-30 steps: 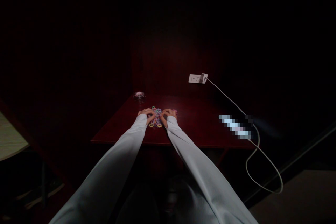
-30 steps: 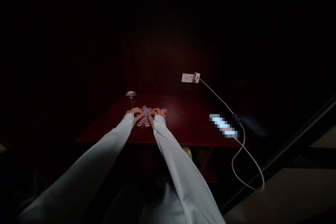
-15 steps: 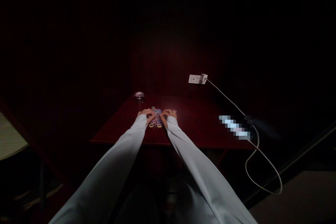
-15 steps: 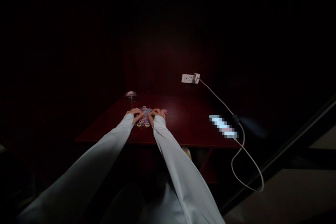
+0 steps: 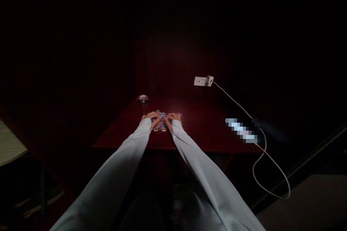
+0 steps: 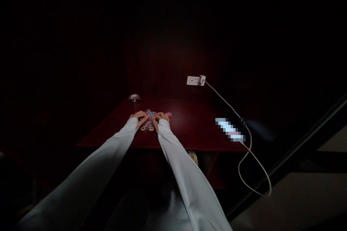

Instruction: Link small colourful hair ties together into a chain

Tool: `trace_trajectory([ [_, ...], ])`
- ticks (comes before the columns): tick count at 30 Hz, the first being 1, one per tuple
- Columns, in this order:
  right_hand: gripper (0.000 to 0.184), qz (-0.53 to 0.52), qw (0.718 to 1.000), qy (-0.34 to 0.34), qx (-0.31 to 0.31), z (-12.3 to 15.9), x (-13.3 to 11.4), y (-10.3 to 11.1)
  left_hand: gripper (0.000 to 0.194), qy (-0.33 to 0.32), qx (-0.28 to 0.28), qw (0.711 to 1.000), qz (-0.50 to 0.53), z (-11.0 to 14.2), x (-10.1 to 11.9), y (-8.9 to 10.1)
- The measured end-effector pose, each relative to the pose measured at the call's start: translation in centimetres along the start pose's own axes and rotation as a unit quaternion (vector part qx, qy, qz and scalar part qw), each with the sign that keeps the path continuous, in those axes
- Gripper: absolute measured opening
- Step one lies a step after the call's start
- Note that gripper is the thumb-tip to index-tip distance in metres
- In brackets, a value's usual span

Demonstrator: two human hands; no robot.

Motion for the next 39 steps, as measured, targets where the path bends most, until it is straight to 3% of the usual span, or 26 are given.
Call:
trace_trajectory([
  [3, 0.017, 0.005, 1.000, -0.003, -0.004, -0.02, -0.05, -0.03, 0.012, 0.018, 0.001, 1.000, 0.009, 0.18, 0.02, 0.16],
  [25, 0.012, -0.004, 1.000, -0.020, -0.016, 0.01, 0.08, 0.11, 0.015, -0.017, -0.032, 0.999, 0.022, -0.24, -0.21, -0.44],
  [39, 0.016, 0.020, 0.999, 0.004, -0.033, 0.03, 0.09, -0.44, 0.014, -0.018, -0.044, 0.999, 0.025, -0.19, -0.05, -0.52],
])
Point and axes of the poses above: each hand's wrist, its own z-axis away from the middle knuckle, its own y-axis out of the back of the hand, x = y × z, the point moved 7 cm from there along -z, towards the middle knuckle, and after that the axes turned 11 degrees about y, right-handed, at the moved point
